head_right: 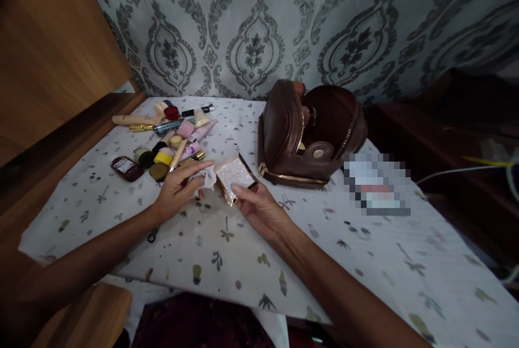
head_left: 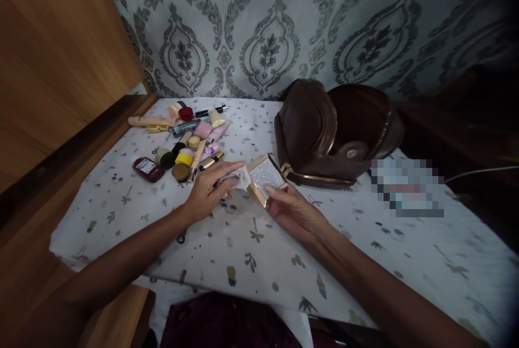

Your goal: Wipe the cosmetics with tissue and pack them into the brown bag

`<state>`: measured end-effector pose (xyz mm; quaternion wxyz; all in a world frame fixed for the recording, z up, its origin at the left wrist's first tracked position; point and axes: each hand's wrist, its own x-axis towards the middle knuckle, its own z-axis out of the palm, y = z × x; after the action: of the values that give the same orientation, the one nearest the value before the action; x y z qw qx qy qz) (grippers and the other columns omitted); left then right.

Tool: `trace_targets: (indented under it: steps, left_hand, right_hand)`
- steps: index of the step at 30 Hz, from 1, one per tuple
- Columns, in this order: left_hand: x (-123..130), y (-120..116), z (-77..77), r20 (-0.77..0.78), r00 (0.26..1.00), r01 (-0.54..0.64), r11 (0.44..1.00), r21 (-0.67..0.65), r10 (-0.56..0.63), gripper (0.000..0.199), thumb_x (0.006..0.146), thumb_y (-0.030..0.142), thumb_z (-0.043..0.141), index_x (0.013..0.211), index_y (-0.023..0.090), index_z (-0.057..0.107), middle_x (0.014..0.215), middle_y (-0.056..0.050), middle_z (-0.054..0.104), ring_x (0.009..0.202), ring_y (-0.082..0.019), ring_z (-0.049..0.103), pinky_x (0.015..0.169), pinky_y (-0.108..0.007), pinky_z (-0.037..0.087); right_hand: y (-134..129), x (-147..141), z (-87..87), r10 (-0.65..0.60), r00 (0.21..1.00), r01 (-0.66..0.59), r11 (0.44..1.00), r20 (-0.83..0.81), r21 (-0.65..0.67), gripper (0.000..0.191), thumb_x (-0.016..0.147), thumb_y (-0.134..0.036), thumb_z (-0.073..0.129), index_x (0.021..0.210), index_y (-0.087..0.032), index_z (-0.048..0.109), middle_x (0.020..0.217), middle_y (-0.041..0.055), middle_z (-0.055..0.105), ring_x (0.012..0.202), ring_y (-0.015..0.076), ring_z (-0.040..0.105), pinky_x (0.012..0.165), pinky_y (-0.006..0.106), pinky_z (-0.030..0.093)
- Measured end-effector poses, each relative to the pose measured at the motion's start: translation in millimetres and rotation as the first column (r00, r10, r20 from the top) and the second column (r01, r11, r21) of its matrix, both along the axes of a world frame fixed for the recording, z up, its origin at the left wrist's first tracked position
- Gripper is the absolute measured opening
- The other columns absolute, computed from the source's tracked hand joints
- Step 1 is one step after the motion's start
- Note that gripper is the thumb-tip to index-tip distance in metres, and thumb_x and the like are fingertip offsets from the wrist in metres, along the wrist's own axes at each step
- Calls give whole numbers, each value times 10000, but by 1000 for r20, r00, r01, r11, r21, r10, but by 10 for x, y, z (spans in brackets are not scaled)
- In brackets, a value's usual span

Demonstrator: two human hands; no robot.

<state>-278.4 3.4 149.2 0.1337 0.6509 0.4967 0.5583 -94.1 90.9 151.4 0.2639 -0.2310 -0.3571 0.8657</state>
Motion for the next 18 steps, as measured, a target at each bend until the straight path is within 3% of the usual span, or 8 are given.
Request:
trace_targets:
  steps: [5,10,12,15,18]
  left_hand:
    - [14,-4,1,44,999,6,999,-33,-5,327,963,265,563,1277,236,649,1055,-44,639,688,-80,604,493,-143,535]
    - [-9,-13,-45,73,995,-64,991,-118,73,316,962,314,561,1257,218,621,1063,-46,644,572,-63,580,506,-186,534]
    - [-25,-16,-66,65,991,-110,986,-123,118,302,958,326,570,1237,215,605,1045,-38,642,568,-67,585,537,-204,532]
    - [-36,-15,-71,15,986,-162,983,-84,164,263,960,321,566,1194,209,608,1020,-34,641,651,-99,608,606,-232,535]
    - [-33,-4,-37,-59,980,-190,982,-2,190,216,961,275,560,1152,210,636,1041,-41,660,870,-156,638,781,-288,543]
  right_hand:
    - [25,6,-22,5,1000,-6,998,23,64,563,605,-235,892,1121,-306,677,1053,-12,750,947,178,688,863,310,533]
    - [44,4,-37,56,998,-57,997,7,55,367,747,-448,796,1044,-260,693,1023,18,719,829,151,638,644,244,513]
    - [39,4,-39,63,998,-62,995,-3,74,306,790,-430,762,1031,-255,692,995,14,700,787,133,608,598,222,483]
    - [27,-2,-56,59,998,-58,995,-9,78,261,753,-326,812,972,-244,696,908,-10,675,692,96,565,577,200,458]
    - [19,-17,-83,58,998,-58,997,-3,43,370,681,-264,871,1003,-262,690,925,-26,678,682,83,581,615,203,480]
